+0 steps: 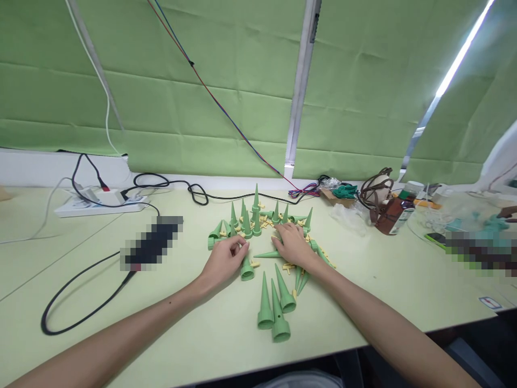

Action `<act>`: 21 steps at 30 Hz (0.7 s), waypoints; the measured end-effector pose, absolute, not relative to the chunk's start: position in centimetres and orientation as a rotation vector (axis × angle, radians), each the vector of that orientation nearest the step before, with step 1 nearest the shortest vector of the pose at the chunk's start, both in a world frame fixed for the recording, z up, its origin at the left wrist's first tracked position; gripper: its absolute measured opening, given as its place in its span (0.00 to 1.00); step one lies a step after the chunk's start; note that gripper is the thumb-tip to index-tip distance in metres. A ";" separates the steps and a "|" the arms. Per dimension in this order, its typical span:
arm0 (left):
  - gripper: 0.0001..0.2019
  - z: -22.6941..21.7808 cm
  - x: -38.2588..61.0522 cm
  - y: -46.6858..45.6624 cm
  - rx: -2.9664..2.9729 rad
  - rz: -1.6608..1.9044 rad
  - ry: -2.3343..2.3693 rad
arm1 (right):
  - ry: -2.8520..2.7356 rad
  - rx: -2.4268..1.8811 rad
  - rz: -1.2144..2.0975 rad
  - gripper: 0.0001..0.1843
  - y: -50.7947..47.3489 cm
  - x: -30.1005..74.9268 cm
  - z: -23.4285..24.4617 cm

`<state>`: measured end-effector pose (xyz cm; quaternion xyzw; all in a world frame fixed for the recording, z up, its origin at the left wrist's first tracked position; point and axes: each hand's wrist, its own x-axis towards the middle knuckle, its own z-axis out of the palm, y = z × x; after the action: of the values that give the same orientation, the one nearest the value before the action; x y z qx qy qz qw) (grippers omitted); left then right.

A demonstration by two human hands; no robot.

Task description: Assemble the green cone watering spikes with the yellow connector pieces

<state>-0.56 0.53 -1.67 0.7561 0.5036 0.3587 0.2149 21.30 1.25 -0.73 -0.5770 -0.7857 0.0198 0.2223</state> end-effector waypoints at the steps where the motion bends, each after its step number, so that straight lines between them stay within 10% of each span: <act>1: 0.17 -1.7 -0.6 0.6 2.096 0.997 1.395 | -2.173 -1.587 0.050 0.16 1.3 21.3 -0.7; 21: 0.17 -1.6 -0.6 0.4 2.117 0.995 1.388 | -2.251 -1.410 0.030 0.11 1.2 21.3 -1.1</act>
<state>-0.55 0.44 -1.61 0.7610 0.4991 0.3578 0.2092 21.33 1.24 -1.10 -0.5152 -0.8226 0.0108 0.2404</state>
